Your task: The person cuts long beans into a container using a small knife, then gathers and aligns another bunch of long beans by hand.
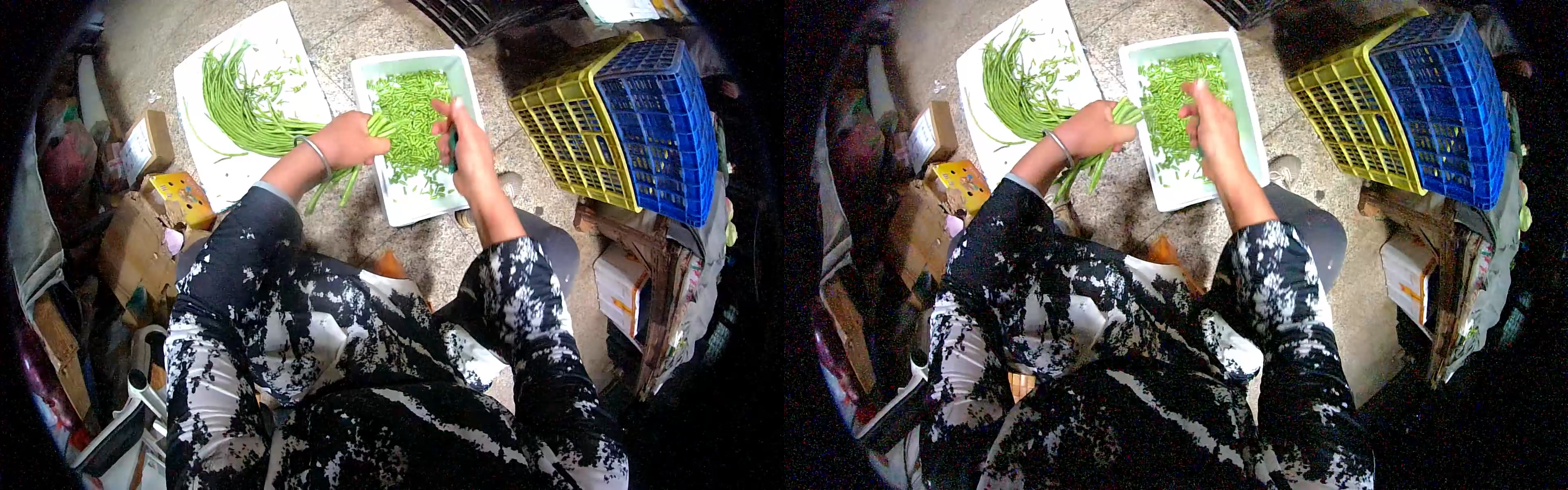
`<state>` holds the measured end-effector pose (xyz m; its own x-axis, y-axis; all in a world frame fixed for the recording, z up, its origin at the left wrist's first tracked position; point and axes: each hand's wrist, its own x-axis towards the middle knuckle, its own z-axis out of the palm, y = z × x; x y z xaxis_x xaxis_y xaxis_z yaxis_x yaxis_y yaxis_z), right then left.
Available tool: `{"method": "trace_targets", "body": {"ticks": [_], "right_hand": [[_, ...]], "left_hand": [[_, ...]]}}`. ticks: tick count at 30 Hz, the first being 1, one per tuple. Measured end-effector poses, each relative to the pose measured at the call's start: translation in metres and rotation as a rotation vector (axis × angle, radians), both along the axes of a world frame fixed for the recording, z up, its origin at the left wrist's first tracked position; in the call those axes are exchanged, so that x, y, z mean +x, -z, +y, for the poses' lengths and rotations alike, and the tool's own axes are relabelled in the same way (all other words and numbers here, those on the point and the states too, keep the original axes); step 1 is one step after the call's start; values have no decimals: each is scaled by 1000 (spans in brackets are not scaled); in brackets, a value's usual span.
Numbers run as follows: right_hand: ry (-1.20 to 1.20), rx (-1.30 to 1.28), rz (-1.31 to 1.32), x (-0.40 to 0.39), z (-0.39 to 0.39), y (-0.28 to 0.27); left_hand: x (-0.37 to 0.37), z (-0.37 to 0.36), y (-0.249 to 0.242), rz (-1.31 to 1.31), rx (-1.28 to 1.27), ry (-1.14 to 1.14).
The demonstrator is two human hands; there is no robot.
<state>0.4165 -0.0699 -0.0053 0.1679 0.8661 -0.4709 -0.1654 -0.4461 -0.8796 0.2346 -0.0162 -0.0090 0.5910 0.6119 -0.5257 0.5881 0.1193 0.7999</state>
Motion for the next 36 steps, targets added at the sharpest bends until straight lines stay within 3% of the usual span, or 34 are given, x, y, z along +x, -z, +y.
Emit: {"method": "trace_targets", "body": {"ticks": [1,10,13,16,18,20,22,24,25,28,29,30,33,35,36], "right_hand": [[12,-57,160,-2,-14,-2],[-63,-40,323,-21,-38,14],[-28,-55,444,-15,-43,20],[-45,-93,321,-7,-47,40],[6,-150,44,-3,-50,59],[86,-151,55,1,-52,71],[74,-319,214,3,-46,50],[101,-345,257,2,-41,46],[97,-297,246,-2,-39,44],[109,-243,188,-15,-35,47],[154,-95,92,-21,-34,58],[196,53,-2,-23,-33,58],[224,47,-118,-20,-33,62],[208,61,-215,-19,-34,61],[182,9,-212,-18,-35,60]], "left_hand": [[1,0,0,-4,-19,-7],[17,-5,18,50,-23,69],[19,-7,30,88,121,70],[23,-8,33,121,142,147],[27,-4,33,126,-9,90],[30,0,35,122,29,128],[32,-3,41,120,57,160],[40,-8,38,233,339,313],[46,-10,29,273,241,329],[58,-15,41,346,282,449],[57,-20,64,112,411,300],[59,-20,64,117,408,303],[61,-19,66,-20,403,238],[60,-13,44,147,113,448],[59,-12,38,147,111,446]]}}
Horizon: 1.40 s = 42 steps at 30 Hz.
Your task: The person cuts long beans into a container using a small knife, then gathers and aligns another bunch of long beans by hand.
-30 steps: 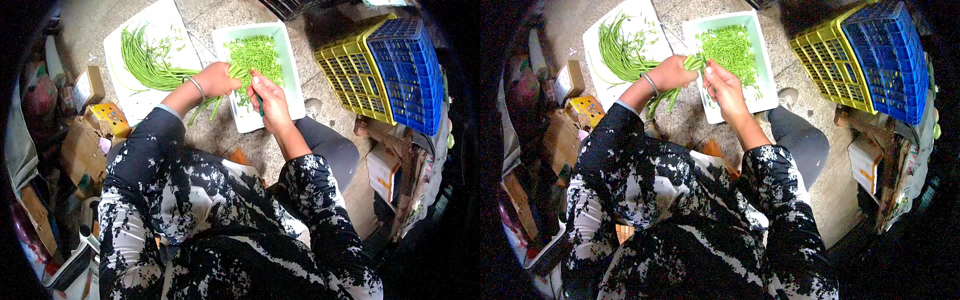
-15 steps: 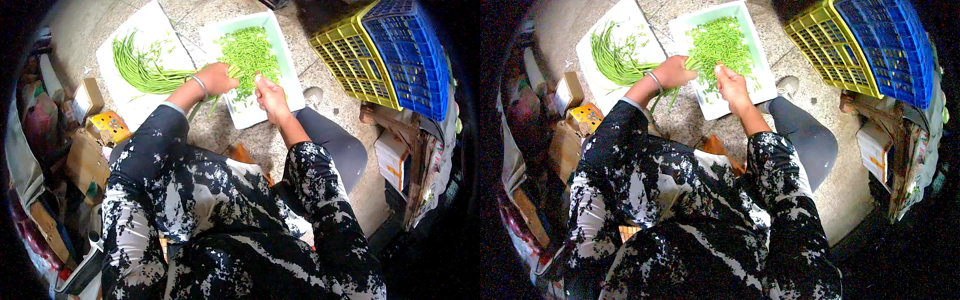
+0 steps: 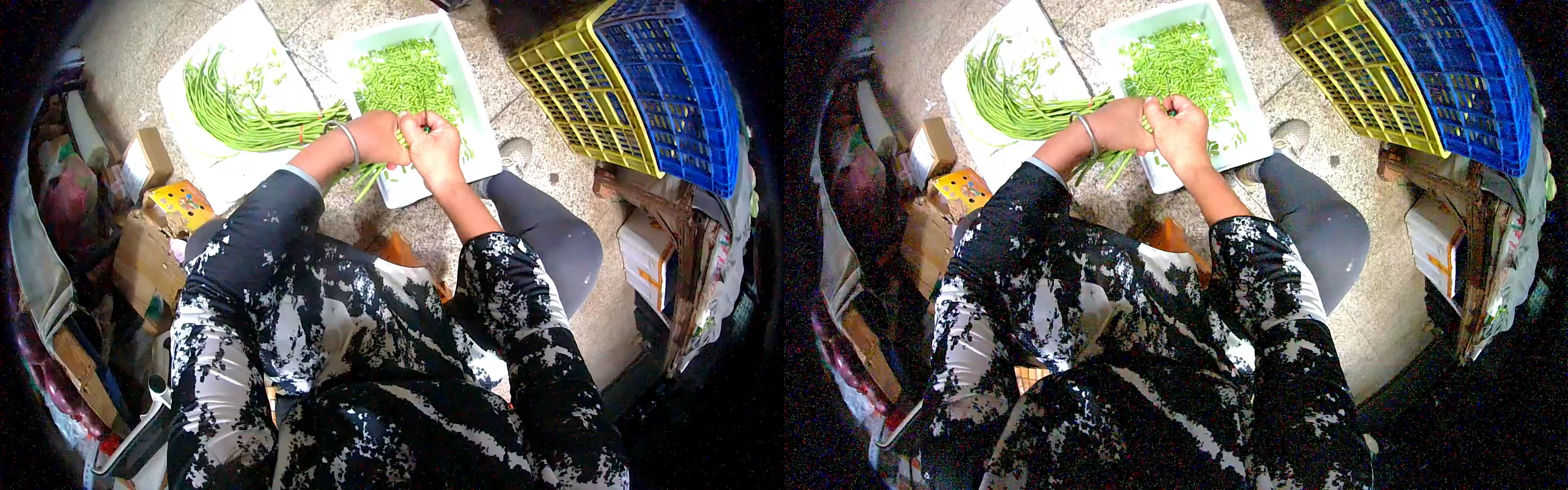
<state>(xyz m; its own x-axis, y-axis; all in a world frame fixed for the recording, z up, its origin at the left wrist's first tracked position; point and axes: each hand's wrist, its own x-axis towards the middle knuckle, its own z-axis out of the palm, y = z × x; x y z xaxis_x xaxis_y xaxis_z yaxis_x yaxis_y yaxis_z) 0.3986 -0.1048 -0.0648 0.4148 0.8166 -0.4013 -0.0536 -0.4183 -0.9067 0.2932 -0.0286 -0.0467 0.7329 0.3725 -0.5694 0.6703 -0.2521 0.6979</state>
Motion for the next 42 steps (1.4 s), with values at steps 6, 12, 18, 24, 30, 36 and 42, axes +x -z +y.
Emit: {"method": "trace_targets", "body": {"ticks": [6,12,18,24,30,36,42], "right_hand": [[45,20,56,2,4,1],[72,-43,221,9,6,-9],[180,-218,338,32,3,-20],[71,-65,773,18,-14,-21],[-18,-95,955,14,-14,-26],[-60,-124,1009,15,-11,-22],[-113,-135,887,14,-10,-19]], "left_hand": [[-6,1,-23,65,-200,-64],[-3,2,-25,12,-453,-204],[-10,7,-6,-12,-429,-378],[-8,11,-3,-11,-336,-516],[-4,13,8,13,-218,-487],[-4,10,20,49,163,-255],[3,0,-1,176,370,-119]]}}
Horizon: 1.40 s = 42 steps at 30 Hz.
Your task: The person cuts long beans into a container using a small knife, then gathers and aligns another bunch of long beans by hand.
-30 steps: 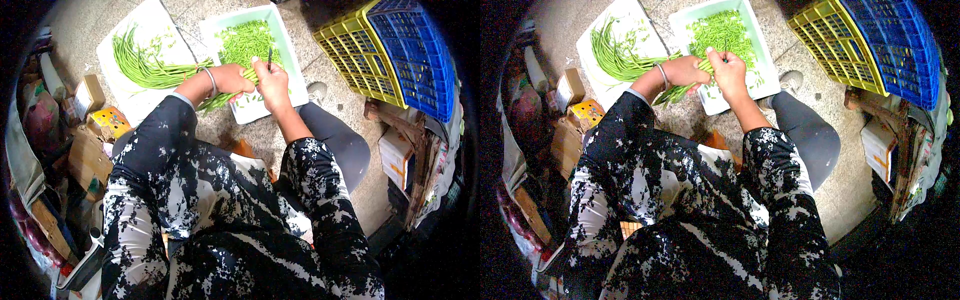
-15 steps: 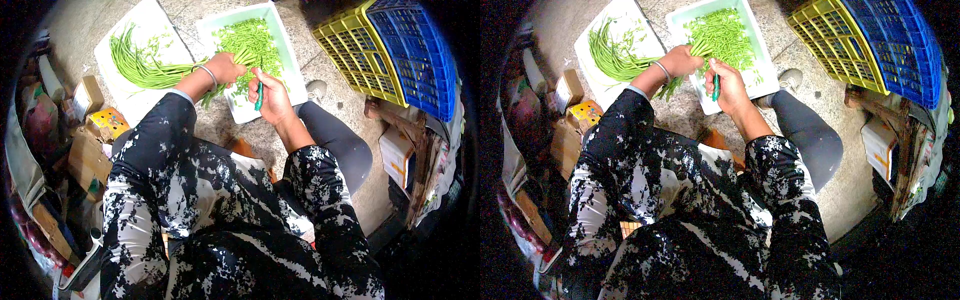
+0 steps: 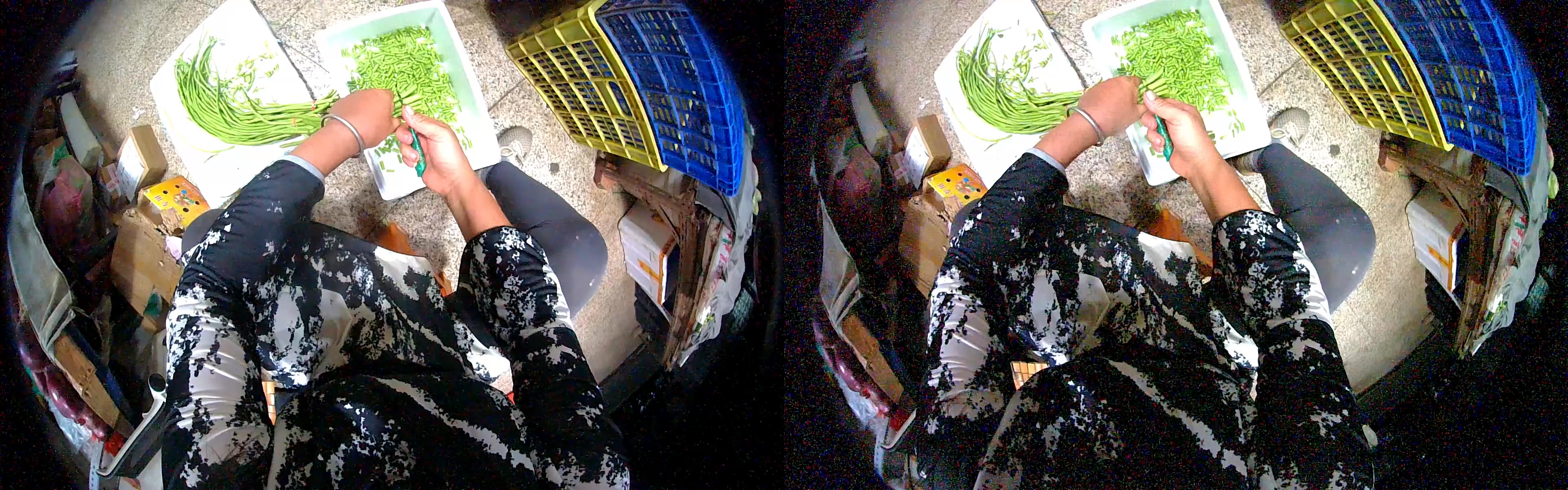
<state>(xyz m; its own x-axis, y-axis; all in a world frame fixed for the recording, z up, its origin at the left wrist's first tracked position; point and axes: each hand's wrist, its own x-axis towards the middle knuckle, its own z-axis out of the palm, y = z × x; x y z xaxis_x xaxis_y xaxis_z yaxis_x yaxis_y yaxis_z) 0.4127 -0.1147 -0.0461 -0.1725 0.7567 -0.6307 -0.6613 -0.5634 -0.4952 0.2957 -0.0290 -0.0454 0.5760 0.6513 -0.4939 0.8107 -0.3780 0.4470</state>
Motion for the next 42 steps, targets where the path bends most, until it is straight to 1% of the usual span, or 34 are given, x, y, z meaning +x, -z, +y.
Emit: {"method": "trace_targets", "body": {"ticks": [1,4,8,14,16,23,25,29,32,33,35,37,38,40,42], "right_hand": [[20,-28,3,-1,0,1],[52,-58,-25,-3,-1,3],[86,-50,-107,-5,-2,10],[67,-32,-133,-3,-3,18],[64,-33,-128,-5,-4,19],[45,-25,-121,-4,-5,24],[45,-8,-106,-4,-6,28],[29,4,-123,-2,-11,42],[4,-13,-70,-1,-12,40],[3,-14,-71,-1,-13,42],[24,-17,10,0,-15,47],[19,-45,6,5,-23,57],[10,-71,3,7,-25,62],[12,-88,-26,4,-23,62],[14,-113,-61,4,-23,63]], "left_hand": [[1,-1,-4,49,25,26],[4,-4,-10,59,35,27],[2,-6,7,-7,76,43],[2,-4,15,-28,21,16],[0,-3,14,-37,-31,9],[-2,-1,22,-57,-37,20],[-3,-1,23,-54,-82,-12],[-4,0,29,-55,-84,-21],[-6,3,36,-59,-89,34],[-7,3,36,-77,-111,37],[-7,5,36,-95,-132,43],[-5,11,26,-38,-411,-14],[-5,12,20,-35,-407,-13],[-8,11,12,-132,-491,-109],[-8,9,22,-127,-475,-107]]}}
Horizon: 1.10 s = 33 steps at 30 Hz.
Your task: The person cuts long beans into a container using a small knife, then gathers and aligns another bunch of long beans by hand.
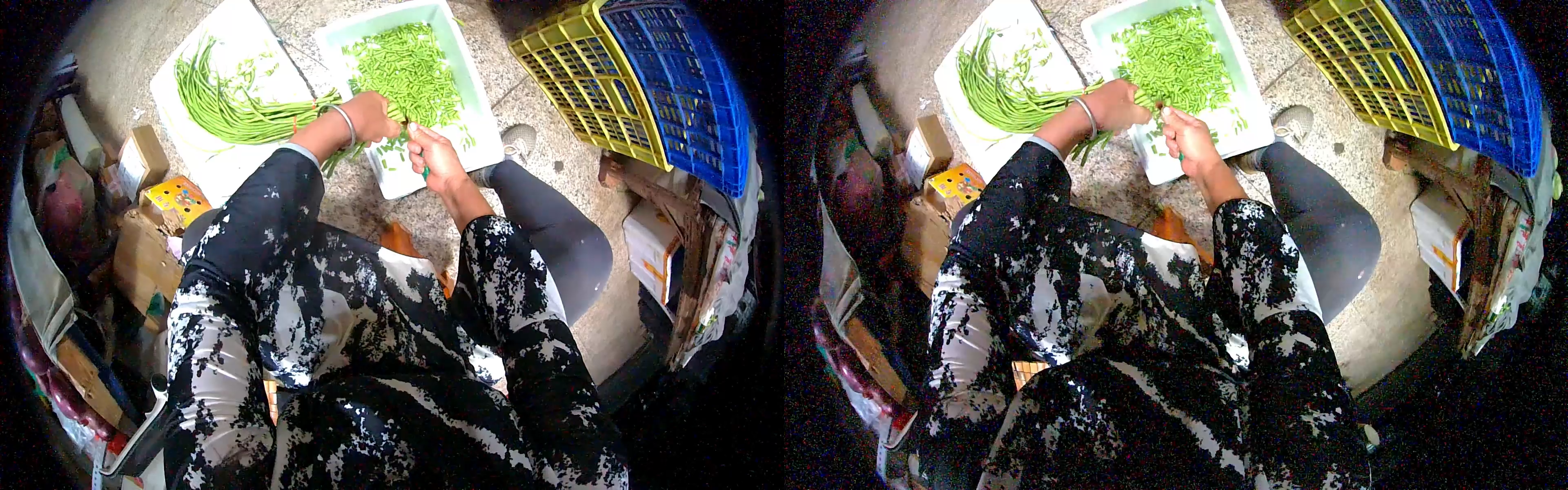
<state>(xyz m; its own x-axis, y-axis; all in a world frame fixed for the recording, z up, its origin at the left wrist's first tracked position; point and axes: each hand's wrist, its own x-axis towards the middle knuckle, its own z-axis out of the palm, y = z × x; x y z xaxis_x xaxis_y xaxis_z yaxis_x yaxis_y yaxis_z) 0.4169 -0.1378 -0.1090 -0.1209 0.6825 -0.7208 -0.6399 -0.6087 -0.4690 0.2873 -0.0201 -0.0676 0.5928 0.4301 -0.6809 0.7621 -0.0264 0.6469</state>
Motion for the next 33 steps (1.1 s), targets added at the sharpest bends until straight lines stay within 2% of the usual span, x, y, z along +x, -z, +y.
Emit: {"method": "trace_targets", "body": {"ticks": [3,6,9,12,14,16,18,21,24,25,26,28,33], "right_hand": [[17,-160,-113,3,5,-4],[86,-213,-225,4,18,-24],[46,-36,-381,-5,29,-46],[56,110,-502,-18,36,-50],[11,224,-682,-21,38,-31],[52,251,-657,-24,39,-30],[-7,257,-819,-24,40,-35],[61,175,-707,-21,42,-45],[55,197,-728,-16,44,-44],[44,236,-740,-15,45,-43],[43,235,-739,-16,45,-42],[85,132,-633,-16,45,-45],[92,121,-598,-13,47,-40]], "left_hand": [[3,0,3,-38,98,37],[3,1,-10,-23,185,65],[9,-4,-23,61,146,93],[8,-8,-17,98,268,151],[5,-11,9,-114,286,83],[3,-13,-18,-155,370,126],[2,-11,-37,-55,-24,55],[-7,-7,-44,-84,67,96],[-12,-4,-46,-4,136,160],[-12,-4,-51,-14,11,159],[-13,-4,-49,-13,10,158],[-12,-4,-43,-29,-118,147],[-12,-8,-37,-89,-205,20]]}}
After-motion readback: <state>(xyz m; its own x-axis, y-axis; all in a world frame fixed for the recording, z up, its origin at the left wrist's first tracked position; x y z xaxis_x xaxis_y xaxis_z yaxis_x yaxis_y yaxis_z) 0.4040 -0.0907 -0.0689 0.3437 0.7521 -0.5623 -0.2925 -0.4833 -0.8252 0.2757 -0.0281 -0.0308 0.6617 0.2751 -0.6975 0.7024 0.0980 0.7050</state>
